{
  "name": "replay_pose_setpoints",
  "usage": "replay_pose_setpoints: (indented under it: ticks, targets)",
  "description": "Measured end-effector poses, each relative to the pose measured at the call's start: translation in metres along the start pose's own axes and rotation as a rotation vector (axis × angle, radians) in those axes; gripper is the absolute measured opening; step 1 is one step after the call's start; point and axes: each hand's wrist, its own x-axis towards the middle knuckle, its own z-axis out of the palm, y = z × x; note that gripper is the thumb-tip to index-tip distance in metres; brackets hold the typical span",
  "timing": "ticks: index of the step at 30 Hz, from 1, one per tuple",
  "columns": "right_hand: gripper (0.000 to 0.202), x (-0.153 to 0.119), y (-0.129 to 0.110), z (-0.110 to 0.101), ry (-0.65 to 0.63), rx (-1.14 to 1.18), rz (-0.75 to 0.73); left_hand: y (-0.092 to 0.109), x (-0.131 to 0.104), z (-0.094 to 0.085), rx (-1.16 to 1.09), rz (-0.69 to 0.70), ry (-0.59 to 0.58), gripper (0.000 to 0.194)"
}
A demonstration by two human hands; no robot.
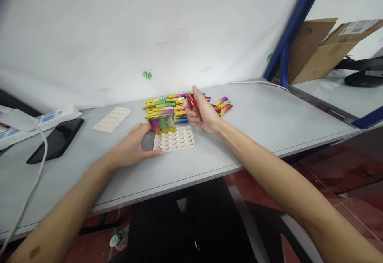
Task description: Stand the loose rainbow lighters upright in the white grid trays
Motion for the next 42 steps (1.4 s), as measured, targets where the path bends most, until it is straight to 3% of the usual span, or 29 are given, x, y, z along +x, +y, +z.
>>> replay_pose_setpoints:
  ticks: [27, 32, 37, 42]
  targets:
    - [0.044, 0.002, 0.007, 0.003, 0.071, -0.037, 0.035, 0.0, 0.0, 0.0, -0.003, -0.012, -0.011, 0.064]
    - [0.037, 0.006, 0.015, 0.003, 0.096, -0.149, -0.083, 0.0, 0.0, 0.0, -0.005, -0.016, -0.008, 0.063]
    - [0.03, 0.005, 0.02, 0.0, 0.009, -0.47, -0.241, 0.0, 0.001, 0.001, -0.005, 0.001, -0.003, 0.064]
    - [0.026, 0.003, 0.021, 0.001, -0.051, -0.619, -0.259, 0.001, 0.0, 0.0, 0.002, 0.0, -0.004, 0.064]
